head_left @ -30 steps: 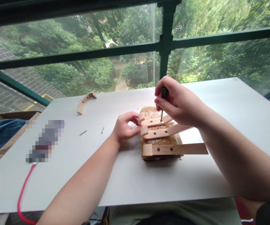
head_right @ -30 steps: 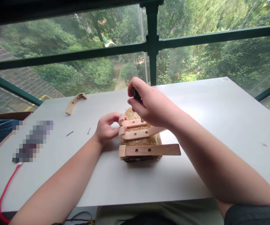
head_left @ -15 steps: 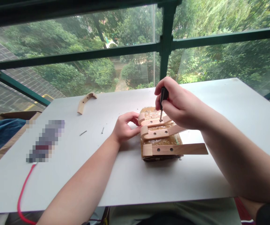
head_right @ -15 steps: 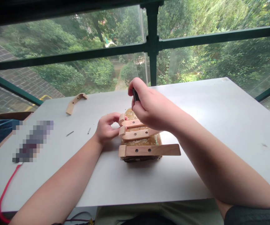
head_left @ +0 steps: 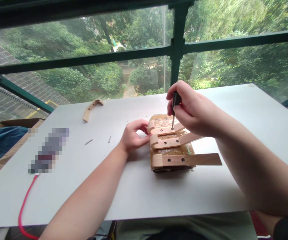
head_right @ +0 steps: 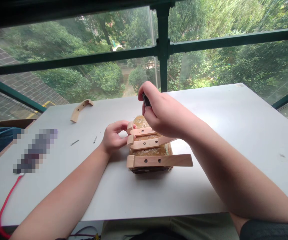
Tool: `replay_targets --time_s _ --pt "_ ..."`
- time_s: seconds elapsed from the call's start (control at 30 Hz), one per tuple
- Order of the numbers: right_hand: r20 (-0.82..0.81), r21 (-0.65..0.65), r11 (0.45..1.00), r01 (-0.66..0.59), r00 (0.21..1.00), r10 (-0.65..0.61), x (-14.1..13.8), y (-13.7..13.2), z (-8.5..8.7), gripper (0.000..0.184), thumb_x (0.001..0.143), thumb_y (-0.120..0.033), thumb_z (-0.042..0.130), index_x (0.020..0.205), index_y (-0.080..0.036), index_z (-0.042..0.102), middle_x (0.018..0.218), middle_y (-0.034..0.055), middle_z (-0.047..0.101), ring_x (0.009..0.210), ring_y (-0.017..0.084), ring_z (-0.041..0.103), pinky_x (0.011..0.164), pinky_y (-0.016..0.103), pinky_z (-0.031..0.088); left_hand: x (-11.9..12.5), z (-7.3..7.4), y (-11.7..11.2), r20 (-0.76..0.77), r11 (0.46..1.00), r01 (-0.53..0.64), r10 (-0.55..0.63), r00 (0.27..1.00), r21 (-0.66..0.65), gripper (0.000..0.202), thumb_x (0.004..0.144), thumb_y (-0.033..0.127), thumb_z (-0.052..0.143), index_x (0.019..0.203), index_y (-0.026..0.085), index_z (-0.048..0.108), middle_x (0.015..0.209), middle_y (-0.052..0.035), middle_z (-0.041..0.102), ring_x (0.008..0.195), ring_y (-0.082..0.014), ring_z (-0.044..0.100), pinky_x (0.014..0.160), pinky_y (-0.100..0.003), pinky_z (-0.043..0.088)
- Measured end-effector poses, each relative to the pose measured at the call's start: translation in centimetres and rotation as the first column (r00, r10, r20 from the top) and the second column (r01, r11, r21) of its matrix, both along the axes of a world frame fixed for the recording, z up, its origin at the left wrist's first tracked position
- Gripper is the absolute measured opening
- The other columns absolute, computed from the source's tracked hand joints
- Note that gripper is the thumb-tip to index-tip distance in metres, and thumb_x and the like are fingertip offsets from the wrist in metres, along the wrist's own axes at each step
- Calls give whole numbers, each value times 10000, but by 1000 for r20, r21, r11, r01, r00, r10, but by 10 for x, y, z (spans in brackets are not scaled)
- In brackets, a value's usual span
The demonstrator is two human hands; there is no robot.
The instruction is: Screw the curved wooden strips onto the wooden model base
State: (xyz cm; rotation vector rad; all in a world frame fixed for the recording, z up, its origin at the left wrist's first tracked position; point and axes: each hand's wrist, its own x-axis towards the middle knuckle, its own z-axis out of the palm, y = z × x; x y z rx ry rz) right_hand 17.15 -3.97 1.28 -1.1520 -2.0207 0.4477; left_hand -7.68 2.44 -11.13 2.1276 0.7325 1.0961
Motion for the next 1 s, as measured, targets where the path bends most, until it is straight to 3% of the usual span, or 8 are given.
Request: replay_targets --time_s 0.17,0.43,0.73,0.9,1.0 --pt "10 -24 999 -24 1000 25 1 -1 2 289 832 -72 552 1042 -261 493 847 2 695 671 162 580 619 323 440 0 0 0 -15 1000 -12 12 1000 14 322 734 314 822 989 154 706 934 -85 757 819 -178 705 747 -289 591" --pt "-72 -37 999 -15 997 12 0 5 -5 204 868 -152 599 983 -260 470 791 1 699 654 174 622 585 335 444 0 -1 0 4 1000 -2 2 1000 3 335 724 304 832 998 156 706 932 -85 756 775 -167 697 731 -286 592" --pt "-49 -25 999 21 999 -22 -2 8 -9 204 901 -284 629 835 -255 438 673 -8 609 625 179 600 533 318 397 0 -2 0 10 1000 -6 6 1000 -4 330 732 335 823 991 165 710 891 -76 751 751 -171 690 717 -300 591" --pt "-31 7 998 65 997 -65 -2 11 -11 138 905 -303 631 814 -233 555 688 1 613 607 157 533 568 335 404 0 0 0 7 1000 17 -16 1000 -16 316 740 313 815 1002 165 716 913 -79 745 770 -174 689 730 -306 584" --pt "-99 7 999 42 994 -41 -3 14 -14 109 905 -292 626 835 -209 642 746 21 651 683 172 571 640 355 449 0 0 0 4 1000 13 -13 1000 -12 323 736 319 815 1004 167 718 907 -76 744 765 -174 684 724 -307 581"
